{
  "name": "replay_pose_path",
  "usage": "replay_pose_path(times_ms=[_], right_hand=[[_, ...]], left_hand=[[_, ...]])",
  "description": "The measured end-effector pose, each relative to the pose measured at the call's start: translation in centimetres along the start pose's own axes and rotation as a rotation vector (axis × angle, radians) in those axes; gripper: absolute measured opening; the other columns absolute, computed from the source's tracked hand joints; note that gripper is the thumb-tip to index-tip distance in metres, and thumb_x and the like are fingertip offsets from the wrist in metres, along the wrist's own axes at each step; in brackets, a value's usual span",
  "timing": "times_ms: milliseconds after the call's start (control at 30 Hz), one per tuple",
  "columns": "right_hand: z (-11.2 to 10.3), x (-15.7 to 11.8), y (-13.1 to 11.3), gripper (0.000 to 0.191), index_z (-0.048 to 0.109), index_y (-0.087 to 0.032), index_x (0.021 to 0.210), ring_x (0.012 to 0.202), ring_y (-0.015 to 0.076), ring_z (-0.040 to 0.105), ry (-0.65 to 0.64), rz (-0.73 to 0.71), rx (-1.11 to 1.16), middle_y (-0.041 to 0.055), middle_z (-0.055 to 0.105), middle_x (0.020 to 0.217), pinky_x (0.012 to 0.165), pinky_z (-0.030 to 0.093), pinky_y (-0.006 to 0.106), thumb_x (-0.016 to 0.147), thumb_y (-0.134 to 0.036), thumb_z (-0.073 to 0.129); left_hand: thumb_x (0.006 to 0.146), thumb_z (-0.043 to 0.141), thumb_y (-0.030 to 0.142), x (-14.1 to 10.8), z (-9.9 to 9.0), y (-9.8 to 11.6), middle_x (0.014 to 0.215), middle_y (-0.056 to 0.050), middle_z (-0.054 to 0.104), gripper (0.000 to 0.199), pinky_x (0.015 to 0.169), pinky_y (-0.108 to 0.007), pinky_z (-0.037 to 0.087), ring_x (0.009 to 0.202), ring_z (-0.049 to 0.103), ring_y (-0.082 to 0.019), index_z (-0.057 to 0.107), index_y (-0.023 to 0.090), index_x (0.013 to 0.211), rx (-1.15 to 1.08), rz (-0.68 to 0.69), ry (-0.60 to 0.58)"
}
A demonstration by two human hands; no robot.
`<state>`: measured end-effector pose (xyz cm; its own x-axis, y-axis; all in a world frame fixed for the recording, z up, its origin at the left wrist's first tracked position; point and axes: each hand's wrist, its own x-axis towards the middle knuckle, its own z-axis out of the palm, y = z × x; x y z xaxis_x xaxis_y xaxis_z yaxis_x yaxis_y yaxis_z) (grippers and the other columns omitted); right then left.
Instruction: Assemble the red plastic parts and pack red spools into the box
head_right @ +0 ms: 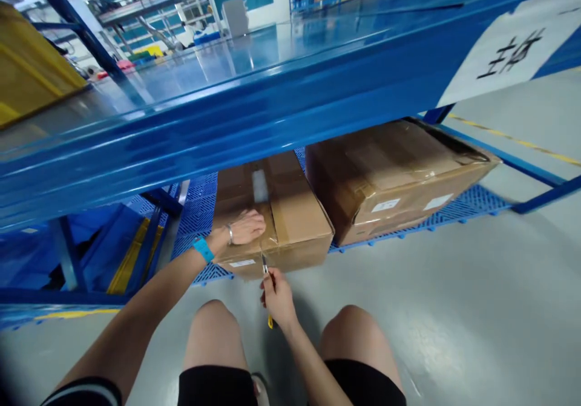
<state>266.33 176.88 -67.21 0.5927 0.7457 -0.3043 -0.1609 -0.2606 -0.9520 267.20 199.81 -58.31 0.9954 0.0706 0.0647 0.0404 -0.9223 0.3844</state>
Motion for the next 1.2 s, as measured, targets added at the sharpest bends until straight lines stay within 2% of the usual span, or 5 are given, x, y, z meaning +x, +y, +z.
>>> replay_pose_path(times_ms=[200,333,433,867,1200], right_hand=[[0.4,-0.8,-0.6,0.044,0.059,-0.018,0.121,0.087,0.0241,0.063,0.006,-0.115,-0.297,0.0083,0.067,0.088,0.087,0.047,0.039,0.089,-0.041,0.039],[1.8,-1.0,-1.4,0.048,0.057,-0.016,0.132,0.106,0.0289,0.060,-0.039,-0.215,-0.608,0.0140,0.068,0.107,0.094,0.044,0.041,0.088,-0.025,0.038],[2.5,-1.0,-1.8,0.051,0.050,-0.013,0.138,0.101,0.0269,0.064,-0.097,-0.250,-0.780,0.0154,0.067,0.114,0.089,0.047,0.036,0.090,-0.021,0.036],[0.9,-1.3,-2.0,0.049,0.045,-0.015,0.139,0.095,0.0261,0.069,-0.097,-0.221,-0.873,0.0141,0.067,0.118,0.081,0.051,0.035,0.091,-0.020,0.038],[0.4,-0.6,-2.3,0.042,0.046,-0.016,0.132,0.089,0.0247,0.070,-0.070,-0.264,-0.820,0.0116,0.070,0.110,0.079,0.051,0.035,0.090,-0.019,0.040]], left_hand=[[0.085,0.051,0.015,-5.9,-0.9,-1.1,0.107,-0.006,0.064,0.022,0.098,-0.037,0.040,0.103,0.056,-0.020,0.066,0.019,0.099,-0.010,-0.145,0.154],[0.079,0.068,0.031,-12.8,0.4,-1.5,0.127,-0.011,0.059,0.041,0.104,-0.043,0.040,0.119,0.053,-0.026,0.061,0.018,0.117,-0.013,-0.291,0.303],[0.076,0.073,0.044,-15.1,2.1,-1.7,0.131,-0.011,0.058,0.050,0.108,-0.046,0.039,0.125,0.051,-0.028,0.062,0.020,0.119,-0.015,-0.317,0.344],[0.088,0.061,0.038,-15.1,5.4,-0.4,0.138,-0.011,0.054,0.031,0.111,-0.044,0.043,0.138,0.041,-0.026,0.063,0.019,0.111,-0.024,-0.251,0.564],[0.083,0.069,0.038,-14.3,5.1,0.1,0.137,-0.015,0.053,0.031,0.106,-0.048,0.048,0.130,0.050,-0.029,0.065,0.019,0.107,0.019,-0.231,0.845]])
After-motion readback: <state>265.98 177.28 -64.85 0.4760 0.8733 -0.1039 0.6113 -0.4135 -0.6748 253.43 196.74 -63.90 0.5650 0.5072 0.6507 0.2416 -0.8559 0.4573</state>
